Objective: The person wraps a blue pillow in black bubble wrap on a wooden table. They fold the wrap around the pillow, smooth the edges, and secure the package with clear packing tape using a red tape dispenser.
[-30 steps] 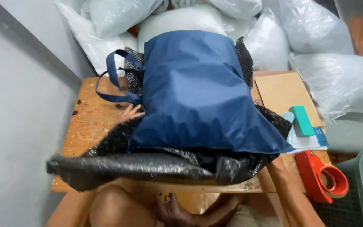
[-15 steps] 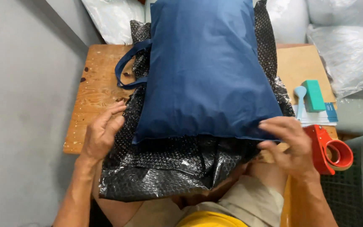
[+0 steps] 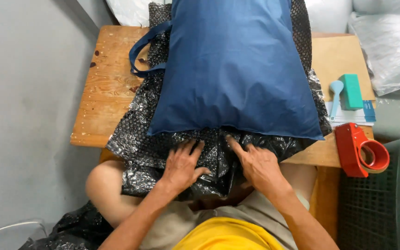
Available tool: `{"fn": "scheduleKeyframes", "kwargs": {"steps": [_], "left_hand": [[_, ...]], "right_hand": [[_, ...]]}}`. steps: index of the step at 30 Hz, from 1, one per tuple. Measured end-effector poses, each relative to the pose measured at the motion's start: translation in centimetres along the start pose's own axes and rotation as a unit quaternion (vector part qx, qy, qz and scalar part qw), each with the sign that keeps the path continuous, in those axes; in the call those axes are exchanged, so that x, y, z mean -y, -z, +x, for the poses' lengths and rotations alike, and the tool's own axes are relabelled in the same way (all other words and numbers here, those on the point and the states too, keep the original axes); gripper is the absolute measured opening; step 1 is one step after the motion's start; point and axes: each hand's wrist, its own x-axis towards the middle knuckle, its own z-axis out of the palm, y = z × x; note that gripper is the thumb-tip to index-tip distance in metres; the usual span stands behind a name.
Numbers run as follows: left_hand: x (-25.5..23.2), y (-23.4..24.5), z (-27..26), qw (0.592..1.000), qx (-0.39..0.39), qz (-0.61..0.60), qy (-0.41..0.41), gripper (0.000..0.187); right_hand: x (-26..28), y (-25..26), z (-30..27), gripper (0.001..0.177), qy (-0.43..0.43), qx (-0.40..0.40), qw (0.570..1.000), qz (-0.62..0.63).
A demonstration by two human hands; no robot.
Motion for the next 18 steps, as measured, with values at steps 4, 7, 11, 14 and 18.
{"fn": "scheduleKeyframes", "kwargs": {"steps": [4,7,11,14,18], "left_hand": [[0.4,-3.9,0.1,0.978,-0.172,0.103,-0.062,0.038],[-0.7,-1.0,-0.2,0.967,-0.217,0.063,-0.119,0.004],[-3.6,1.7,-1.6,0.964,-0.213,-0.008,-0.161,0.012],[-7.0,5.3,-3.5,0.97,-0.143,-0.083,-0.178,0.021],[-9.1,5.8,-5.1,0.967,-0.103,-0.129,-0.195,0.022]], "right_hand": [[-0.2,-3.0,4.1,0.066,0.053,-0.109,0.991,-0.059],[-1.1,-5.9,5.2,0.043,0.049,-0.165,0.984,-0.039],[-1.3,-3.2,1.6,0.017,0.058,-0.144,0.988,-0.012],[-0.9,-1.7,-2.8,0.017,0.101,-0.214,0.971,0.027],[-2.0,-1.7,-6.7,0.008,0.089,-0.169,0.979,0.069]]}}
